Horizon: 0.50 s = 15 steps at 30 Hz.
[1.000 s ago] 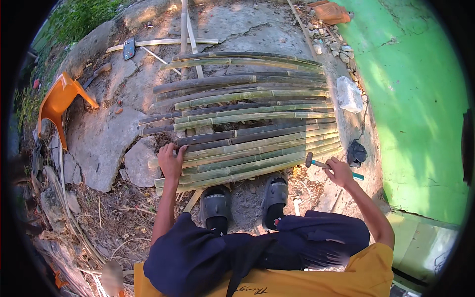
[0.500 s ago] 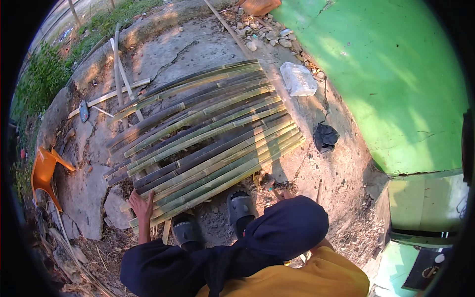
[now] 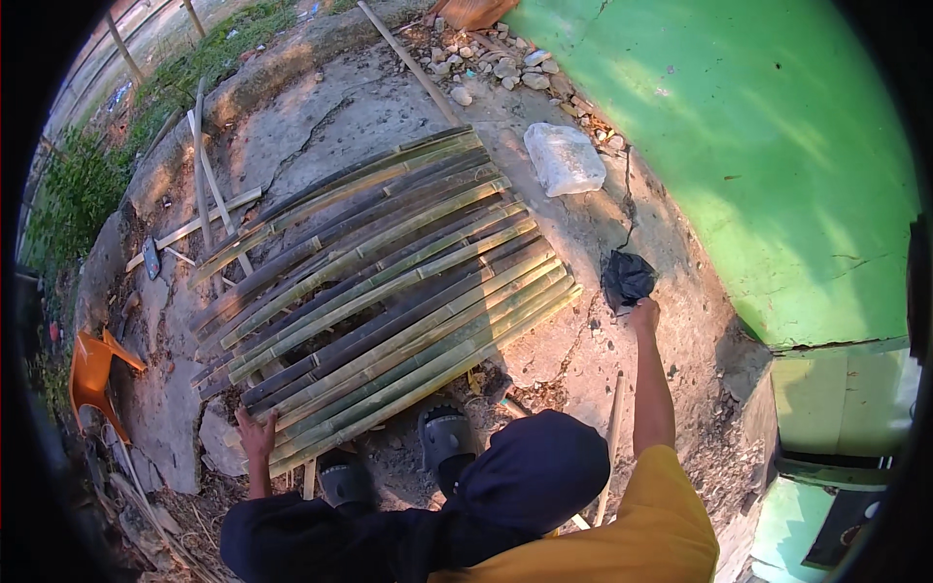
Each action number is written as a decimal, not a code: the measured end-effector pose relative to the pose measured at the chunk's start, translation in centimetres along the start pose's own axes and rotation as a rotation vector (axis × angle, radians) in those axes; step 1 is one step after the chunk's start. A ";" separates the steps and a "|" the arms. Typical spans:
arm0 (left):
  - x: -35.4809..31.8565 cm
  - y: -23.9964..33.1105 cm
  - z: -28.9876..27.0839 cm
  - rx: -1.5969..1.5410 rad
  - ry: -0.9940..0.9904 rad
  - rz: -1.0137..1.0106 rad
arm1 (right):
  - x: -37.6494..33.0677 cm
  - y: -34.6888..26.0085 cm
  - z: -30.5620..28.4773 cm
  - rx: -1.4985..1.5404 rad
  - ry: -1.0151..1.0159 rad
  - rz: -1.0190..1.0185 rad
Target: The person constructs a bamboo surface by placing bamboo slats onto crossbeams and securing them with a hammer.
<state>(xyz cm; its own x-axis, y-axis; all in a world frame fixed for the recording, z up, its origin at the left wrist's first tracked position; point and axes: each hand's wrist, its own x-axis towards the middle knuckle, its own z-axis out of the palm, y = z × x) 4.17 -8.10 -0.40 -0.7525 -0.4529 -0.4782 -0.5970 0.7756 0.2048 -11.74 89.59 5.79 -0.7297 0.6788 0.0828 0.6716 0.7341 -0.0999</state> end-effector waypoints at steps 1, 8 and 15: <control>-0.4 -0.9 -0.8 0.012 0.012 -0.023 | 0.4 -1.2 0.7 -0.050 -0.081 0.030; -1.4 -2.6 -1.5 0.055 0.055 -0.064 | 1.9 -4.9 2.7 0.044 -0.113 -0.039; -0.5 -2.1 -0.4 0.082 0.051 -0.062 | 4.0 -4.2 4.9 -0.150 -0.182 -0.024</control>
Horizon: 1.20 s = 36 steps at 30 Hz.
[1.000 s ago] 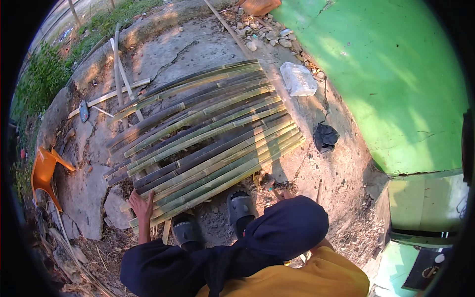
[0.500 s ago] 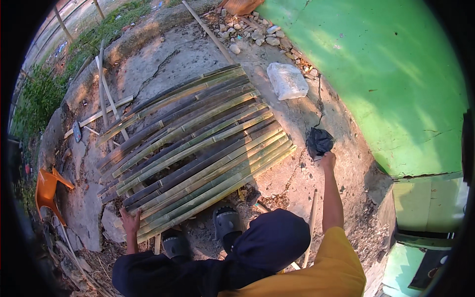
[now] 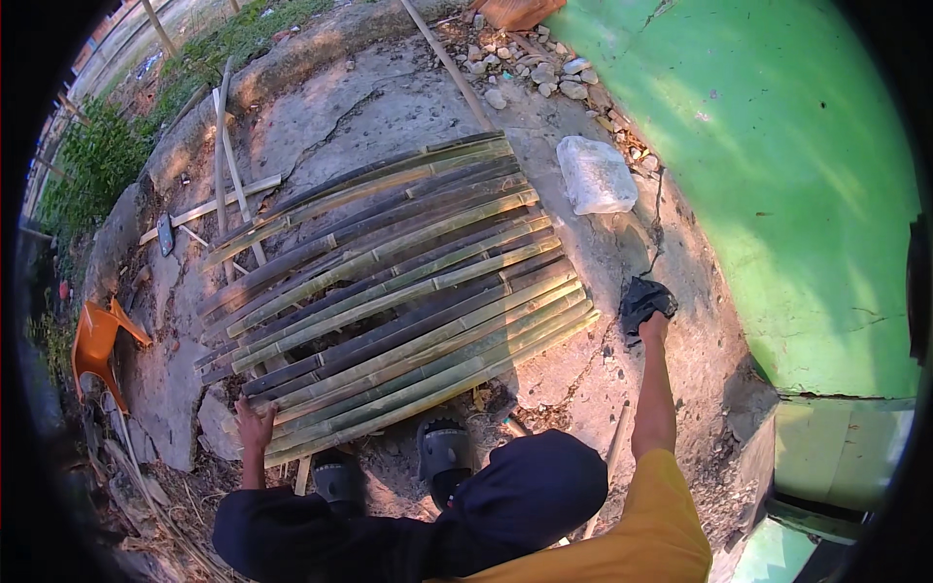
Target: The person constructs a bamboo surface by placing bamboo slats onto crossbeams and securing them with a hammer.
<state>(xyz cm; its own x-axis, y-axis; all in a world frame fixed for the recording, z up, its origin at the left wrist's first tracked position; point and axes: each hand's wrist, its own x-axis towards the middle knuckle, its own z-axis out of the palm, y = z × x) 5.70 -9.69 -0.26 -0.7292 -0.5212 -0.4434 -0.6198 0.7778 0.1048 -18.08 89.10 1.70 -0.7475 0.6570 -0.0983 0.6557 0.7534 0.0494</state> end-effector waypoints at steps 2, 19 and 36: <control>-0.2 -0.6 -0.3 0.002 0.007 -0.015 | -0.1 -1.4 0.1 0.023 0.012 0.028; -0.8 -1.5 -0.4 0.024 0.021 -0.004 | -2.5 -3.2 -0.3 0.167 0.156 0.316; -1.2 0.3 0.3 -0.117 0.124 0.129 | -3.2 -0.8 -9.0 0.781 0.608 0.079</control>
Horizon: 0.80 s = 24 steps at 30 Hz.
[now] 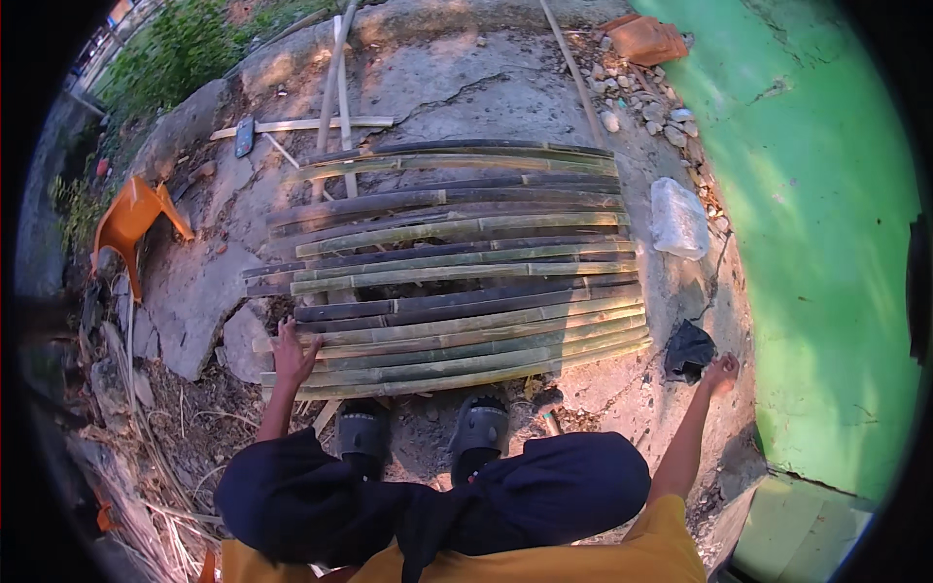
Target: The person constructs a bamboo surface by placing bamboo slats onto crossbeams and securing them with a hammer.
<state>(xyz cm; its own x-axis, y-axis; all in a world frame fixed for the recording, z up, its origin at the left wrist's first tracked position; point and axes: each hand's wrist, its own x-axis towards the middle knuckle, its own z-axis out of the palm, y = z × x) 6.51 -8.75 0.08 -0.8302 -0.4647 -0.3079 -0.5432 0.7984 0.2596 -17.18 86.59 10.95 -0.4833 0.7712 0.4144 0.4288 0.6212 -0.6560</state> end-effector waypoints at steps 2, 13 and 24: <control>-0.4 0.3 -0.4 -0.083 0.093 0.041 | -0.4 -3.5 0.9 0.257 -0.177 0.078; -0.5 0.1 -1.9 -0.511 0.352 -0.031 | -31.9 -39.7 2.9 0.182 -1.830 -0.147; 0.6 -0.1 -4.7 -0.611 0.159 -0.100 | -62.2 -46.4 6.8 0.205 -2.133 -0.310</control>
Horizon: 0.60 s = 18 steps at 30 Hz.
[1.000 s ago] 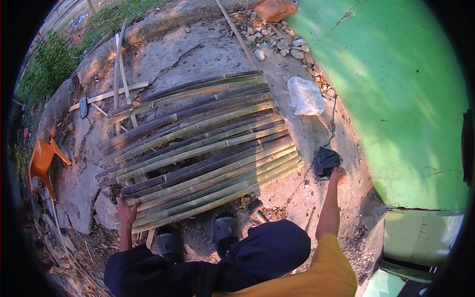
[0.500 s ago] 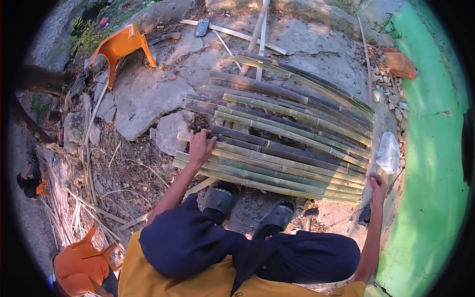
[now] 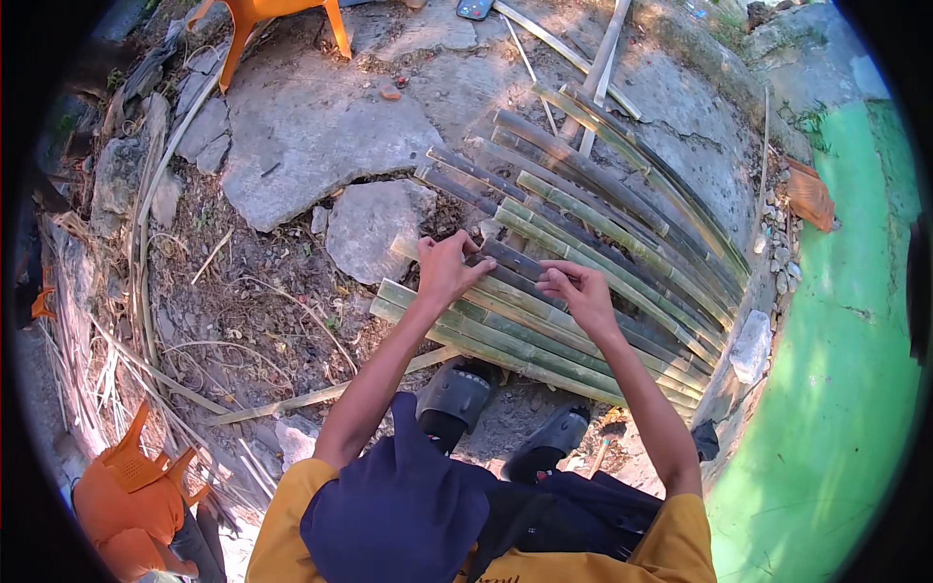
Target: The person constructs a bamboo surface by placing bamboo slats onto crossbeams and securing them with a hammer.
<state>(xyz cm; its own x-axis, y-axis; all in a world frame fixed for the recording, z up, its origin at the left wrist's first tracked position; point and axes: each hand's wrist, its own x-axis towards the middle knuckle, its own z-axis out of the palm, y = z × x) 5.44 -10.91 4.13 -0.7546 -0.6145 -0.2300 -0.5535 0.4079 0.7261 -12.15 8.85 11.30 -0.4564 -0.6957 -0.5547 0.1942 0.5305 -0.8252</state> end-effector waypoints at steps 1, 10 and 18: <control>0.1 0.0 -0.1 -0.017 -0.025 -0.017 | 0.8 0.7 1.1 0.015 0.062 -0.026; 0.1 -1.3 1.8 -0.069 0.043 0.076 | 2.3 5.0 9.0 -0.120 0.467 -0.324; 0.2 -0.5 2.2 -0.211 0.038 0.033 | 1.9 6.0 10.0 -0.027 0.567 -0.285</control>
<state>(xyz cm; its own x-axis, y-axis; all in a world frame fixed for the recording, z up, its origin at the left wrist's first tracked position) 4.77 -9.72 2.28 -0.7554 -0.6295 -0.1820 -0.4394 0.2806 0.8534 -3.15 5.85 4.24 -0.8775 -0.4504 -0.1648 -0.0210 0.3793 -0.9250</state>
